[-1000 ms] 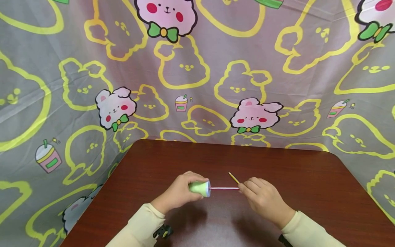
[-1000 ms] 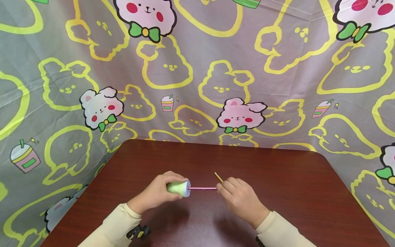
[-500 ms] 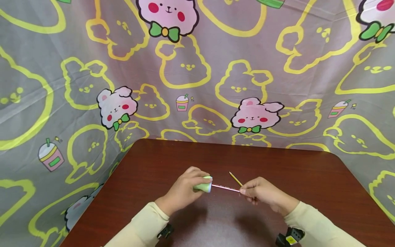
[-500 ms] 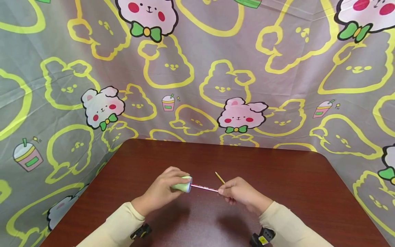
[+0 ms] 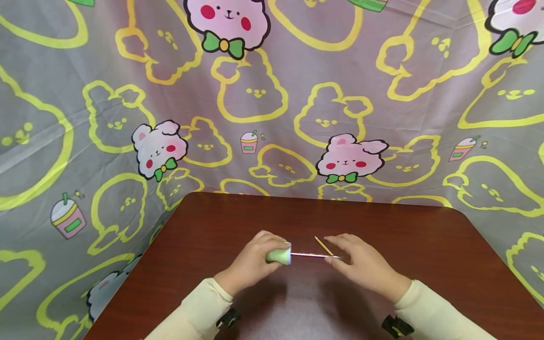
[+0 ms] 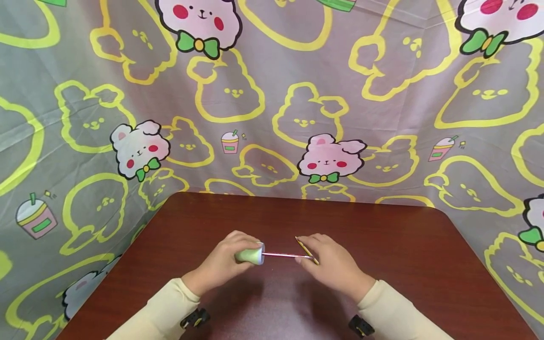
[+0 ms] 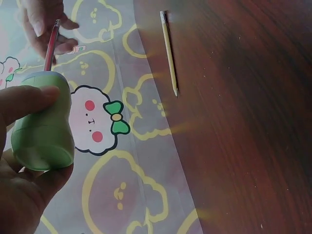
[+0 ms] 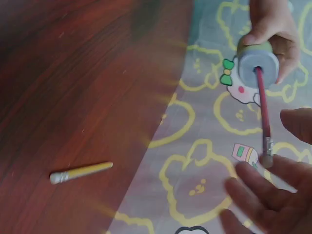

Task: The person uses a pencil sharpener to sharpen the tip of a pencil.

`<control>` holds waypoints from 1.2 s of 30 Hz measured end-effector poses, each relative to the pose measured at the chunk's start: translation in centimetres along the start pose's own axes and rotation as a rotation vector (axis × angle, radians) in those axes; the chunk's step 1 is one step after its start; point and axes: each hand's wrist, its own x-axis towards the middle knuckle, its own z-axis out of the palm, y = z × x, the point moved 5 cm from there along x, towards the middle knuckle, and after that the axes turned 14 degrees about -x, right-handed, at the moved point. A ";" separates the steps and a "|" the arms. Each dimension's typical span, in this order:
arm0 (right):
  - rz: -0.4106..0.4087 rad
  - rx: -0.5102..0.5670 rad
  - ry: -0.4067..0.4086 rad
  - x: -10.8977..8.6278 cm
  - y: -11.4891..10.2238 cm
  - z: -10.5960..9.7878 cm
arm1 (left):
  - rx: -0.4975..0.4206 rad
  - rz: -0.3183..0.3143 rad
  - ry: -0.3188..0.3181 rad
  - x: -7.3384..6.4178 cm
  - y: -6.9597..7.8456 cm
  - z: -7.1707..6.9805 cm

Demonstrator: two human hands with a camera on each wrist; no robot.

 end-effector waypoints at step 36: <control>-0.600 -0.251 0.806 -2.0 -2.1 -0.5 | -0.176 -0.154 -0.015 0.2 -0.5 0.0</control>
